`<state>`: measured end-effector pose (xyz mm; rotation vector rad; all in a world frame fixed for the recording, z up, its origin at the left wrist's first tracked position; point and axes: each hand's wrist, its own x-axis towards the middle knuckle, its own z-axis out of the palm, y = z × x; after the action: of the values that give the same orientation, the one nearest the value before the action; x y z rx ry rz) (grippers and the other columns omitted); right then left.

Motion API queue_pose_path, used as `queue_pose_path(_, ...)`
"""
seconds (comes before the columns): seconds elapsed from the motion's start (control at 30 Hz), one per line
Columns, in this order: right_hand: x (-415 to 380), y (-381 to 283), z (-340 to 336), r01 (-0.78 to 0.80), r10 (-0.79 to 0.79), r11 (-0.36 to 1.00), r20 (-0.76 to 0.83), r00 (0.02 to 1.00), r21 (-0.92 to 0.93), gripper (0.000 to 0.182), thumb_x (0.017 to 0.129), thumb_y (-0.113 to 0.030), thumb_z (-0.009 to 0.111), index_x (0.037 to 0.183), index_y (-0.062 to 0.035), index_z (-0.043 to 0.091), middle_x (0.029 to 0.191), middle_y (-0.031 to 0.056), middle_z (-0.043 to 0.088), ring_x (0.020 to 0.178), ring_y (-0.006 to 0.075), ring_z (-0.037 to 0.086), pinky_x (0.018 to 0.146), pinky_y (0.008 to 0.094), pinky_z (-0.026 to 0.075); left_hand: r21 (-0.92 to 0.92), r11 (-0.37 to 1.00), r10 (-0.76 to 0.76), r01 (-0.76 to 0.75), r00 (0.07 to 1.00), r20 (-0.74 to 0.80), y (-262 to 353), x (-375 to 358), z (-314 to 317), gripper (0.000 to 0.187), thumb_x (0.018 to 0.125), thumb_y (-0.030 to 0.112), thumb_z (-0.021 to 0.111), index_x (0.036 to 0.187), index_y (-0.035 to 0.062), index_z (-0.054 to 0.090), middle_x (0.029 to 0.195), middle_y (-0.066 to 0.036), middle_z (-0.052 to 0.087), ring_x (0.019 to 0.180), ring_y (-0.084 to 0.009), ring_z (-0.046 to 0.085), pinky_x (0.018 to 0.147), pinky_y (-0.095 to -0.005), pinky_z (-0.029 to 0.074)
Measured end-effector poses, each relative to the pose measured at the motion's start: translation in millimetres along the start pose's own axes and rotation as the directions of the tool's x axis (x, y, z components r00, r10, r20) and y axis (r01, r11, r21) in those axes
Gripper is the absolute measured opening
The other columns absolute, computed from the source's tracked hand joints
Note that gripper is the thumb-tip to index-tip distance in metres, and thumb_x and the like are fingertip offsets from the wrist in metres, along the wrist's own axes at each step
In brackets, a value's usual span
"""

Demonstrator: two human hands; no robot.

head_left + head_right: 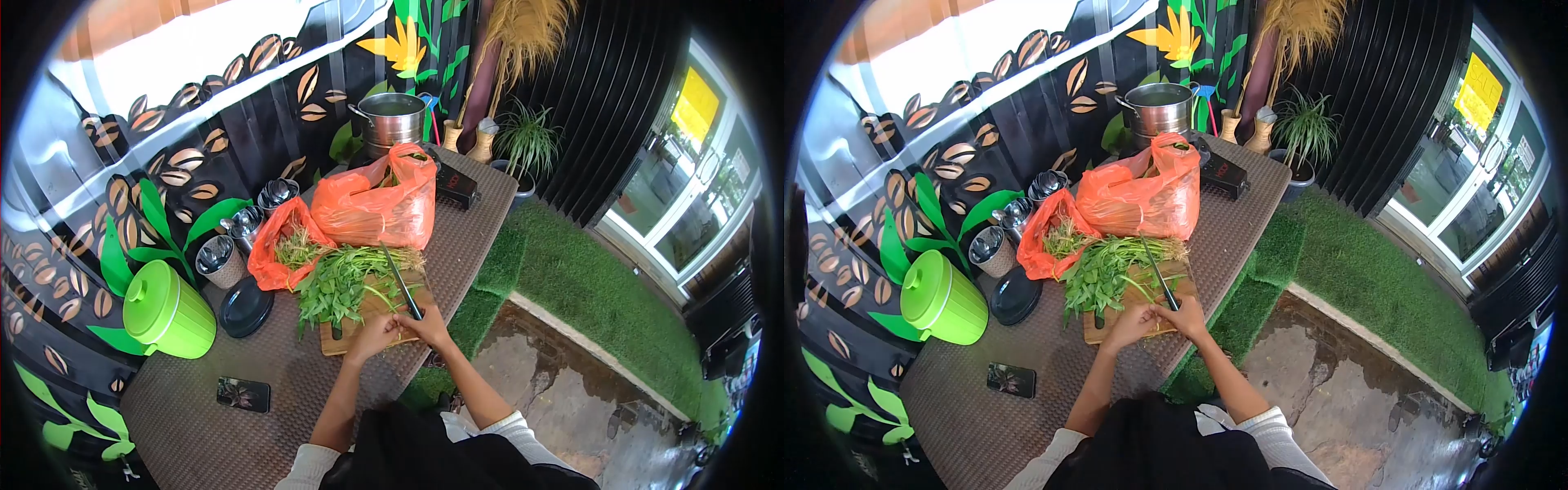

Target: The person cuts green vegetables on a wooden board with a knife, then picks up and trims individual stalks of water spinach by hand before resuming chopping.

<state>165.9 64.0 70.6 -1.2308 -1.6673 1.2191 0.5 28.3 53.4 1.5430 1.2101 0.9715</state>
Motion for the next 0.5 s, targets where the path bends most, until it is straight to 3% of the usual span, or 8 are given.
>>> queue_pose_path(0.03, -7.0, -11.9, -1.8, -0.072, 0.072, 0.997, 0.017, 0.997, 0.016, 0.029, 0.077, -0.027, 0.075, 0.086, 0.0000, 0.068, 0.057, -0.0008, 0.059, 0.047, 0.0059, 0.049, 0.045, 0.0234, 0.037, 0.084, 0.996, 0.011, -0.015, 0.999, 0.045, 0.2, 0.7, 2.9, 0.013, 0.085, 0.007, 0.060, 0.091, -0.0038, 0.058, 0.065, -0.005, 0.059, 0.060, -0.0102, 0.056, 0.054, -0.0272, 0.043)
queue_pose_path(0.13, -9.7, -9.2, 2.1, -0.027, 0.031, 0.992, -0.032, 0.999, 0.121, 0.025, 0.077, -0.021, 0.074, 0.087, 0.0016, 0.066, 0.054, -0.0023, 0.054, 0.044, 0.0033, 0.045, 0.040, 0.0217, 0.032, 0.145, 0.989, 0.002, -0.010, 0.999, 0.054, 13.6, -2.9, 1.6, 0.016, 0.085, 0.011, 0.062, 0.092, -0.0031, 0.059, 0.059, -0.003, 0.055, 0.054, -0.0110, 0.050, 0.052, -0.0278, 0.039)
queue_pose_path(0.27, -12.6, -7.8, -6.1, -0.060, 0.079, 0.975, -0.081, 0.994, 0.216, 0.019, 0.080, -0.016, 0.072, 0.083, 0.0007, 0.065, 0.052, -0.0032, 0.051, 0.042, 0.0031, 0.042, 0.038, 0.0211, 0.029, 0.043, 0.999, -0.006, 0.000, 0.991, 0.135, 0.0, 5.5, -3.7, 0.018, 0.083, 0.013, 0.066, 0.093, -0.0013, 0.061, 0.065, -0.005, 0.058, 0.061, -0.0144, 0.055, 0.055, -0.0273, 0.042)
queue_pose_path(0.33, -16.1, -12.3, -15.0, -0.086, 0.131, 0.961, -0.162, 0.978, 0.262, 0.015, 0.081, -0.013, 0.070, 0.080, 0.0001, 0.064, 0.049, -0.0046, 0.047, 0.040, 0.0029, 0.039, 0.037, 0.0209, 0.027, 0.158, 0.942, 0.320, -0.296, 0.934, -0.158, 4.1, 16.0, -7.6, 0.021, 0.082, 0.015, 0.069, 0.096, 0.0005, 0.063, 0.086, -0.011, 0.062, 0.076, -0.0187, 0.060, 0.062, -0.0285, 0.047)
queue_pose_path(0.37, -17.2, -13.3, -17.2, -0.084, 0.138, 0.963, -0.203, 0.969, 0.255, 0.016, 0.082, -0.014, 0.070, 0.080, 0.0005, 0.063, 0.048, -0.0050, 0.044, 0.038, 0.0032, 0.037, 0.036, 0.0212, 0.026, 0.112, 0.994, 0.015, 0.001, 0.989, -0.148, 5.4, 16.8, -11.3, 0.024, 0.079, 0.012, 0.070, 0.100, 0.0017, 0.064, 0.107, -0.016, 0.059, 0.096, -0.0250, 0.058, 0.078, -0.0339, 0.049)
queue_pose_path(0.4, -20.5, -16.1, -21.0, -0.084, 0.139, 0.963, -0.207, 0.968, 0.254, 0.016, 0.082, -0.014, 0.070, 0.080, 0.0005, 0.063, 0.048, -0.0050, 0.044, 0.038, 0.0032, 0.037, 0.036, 0.0212, 0.026, 0.111, 0.994, 0.016, 0.000, 0.990, -0.143, -1.3, 22.4, -13.0, 0.024, 0.079, 0.012, 0.070, 0.100, 0.0017, 0.064, 0.107, -0.016, 0.059, 0.096, -0.0250, 0.058, 0.078, -0.0339, 0.049)
queue_pose_path(0.47, -28.9, -24.9, -30.7, -0.081, 0.148, 0.932, -0.166, 0.975, 0.354, 0.018, 0.081, -0.016, 0.071, 0.081, 0.0008, 0.065, 0.050, -0.0040, 0.047, 0.041, 0.0034, 0.040, 0.038, 0.0225, 0.028, 0.471, 0.857, 0.291, -0.211, 0.951, -0.104, -28.7, 38.4, -17.5, 0.026, 0.073, 0.010, 0.073, 0.098, 0.0044, 0.067, 0.102, -0.012, 0.063, 0.097, -0.0277, 0.057, 0.088, -0.0377, 0.045)
queue_pose_path(0.5, -31.6, -24.8, -33.6, -0.090, 0.151, 0.938, -0.161, 0.975, 0.335, 0.019, 0.081, -0.016, 0.072, 0.083, 0.0017, 0.065, 0.050, -0.0040, 0.047, 0.040, 0.0033, 0.039, 0.038, 0.0222, 0.028, 0.469, 0.856, 0.295, -0.217, 0.950, -0.099, -32.5, 42.3, -17.3, 0.026, 0.073, 0.010, 0.073, 0.098, 0.0044, 0.067, 0.102, -0.012, 0.063, 0.097, -0.0277, 0.057, 0.088, -0.0377, 0.045)
